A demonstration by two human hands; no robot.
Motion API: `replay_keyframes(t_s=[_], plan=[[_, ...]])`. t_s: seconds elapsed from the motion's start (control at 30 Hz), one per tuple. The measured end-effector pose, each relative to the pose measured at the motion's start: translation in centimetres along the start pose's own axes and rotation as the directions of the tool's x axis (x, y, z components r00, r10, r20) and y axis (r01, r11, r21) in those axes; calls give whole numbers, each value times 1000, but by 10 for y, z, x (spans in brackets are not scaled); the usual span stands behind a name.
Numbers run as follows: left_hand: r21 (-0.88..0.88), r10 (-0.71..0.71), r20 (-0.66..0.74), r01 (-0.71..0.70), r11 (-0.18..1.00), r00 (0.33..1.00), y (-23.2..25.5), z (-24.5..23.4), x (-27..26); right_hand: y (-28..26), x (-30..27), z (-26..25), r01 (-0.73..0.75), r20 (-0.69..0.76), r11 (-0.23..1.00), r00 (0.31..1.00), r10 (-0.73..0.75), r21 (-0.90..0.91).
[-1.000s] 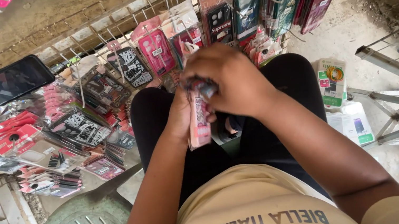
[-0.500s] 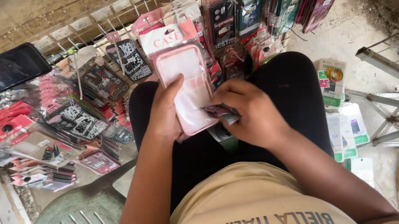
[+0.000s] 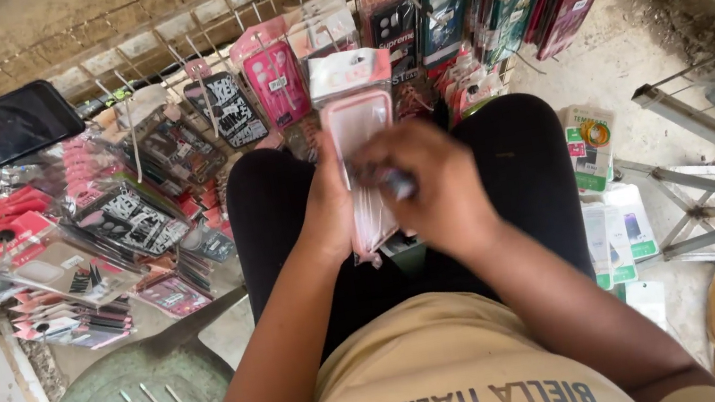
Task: Marking inventory or price codes on mobile phone case packaging using a marker.
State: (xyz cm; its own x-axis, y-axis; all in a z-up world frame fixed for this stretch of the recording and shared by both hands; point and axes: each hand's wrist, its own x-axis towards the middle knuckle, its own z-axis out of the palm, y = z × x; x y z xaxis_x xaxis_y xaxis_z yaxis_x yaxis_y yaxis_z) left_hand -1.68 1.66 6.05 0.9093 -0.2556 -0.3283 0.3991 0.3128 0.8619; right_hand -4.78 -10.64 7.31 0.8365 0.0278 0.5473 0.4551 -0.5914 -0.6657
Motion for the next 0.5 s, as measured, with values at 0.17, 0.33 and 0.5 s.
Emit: replay_keyframes(t_s=[0.17, 0.33, 0.5], plan=[[426, 32, 136, -88, 900, 990, -20, -19, 16, 3, 14, -13, 17, -88, 999, 996, -20, -35], [261, 234, 405, -357, 897, 884, -34, -39, 13, 6, 25, -33, -21, -9, 995, 1000, 21, -93], [483, 260, 398, -442, 756, 880, -48, -48, 31, -15, 29, -41, -18, 46, 993, 999, 24, -117]])
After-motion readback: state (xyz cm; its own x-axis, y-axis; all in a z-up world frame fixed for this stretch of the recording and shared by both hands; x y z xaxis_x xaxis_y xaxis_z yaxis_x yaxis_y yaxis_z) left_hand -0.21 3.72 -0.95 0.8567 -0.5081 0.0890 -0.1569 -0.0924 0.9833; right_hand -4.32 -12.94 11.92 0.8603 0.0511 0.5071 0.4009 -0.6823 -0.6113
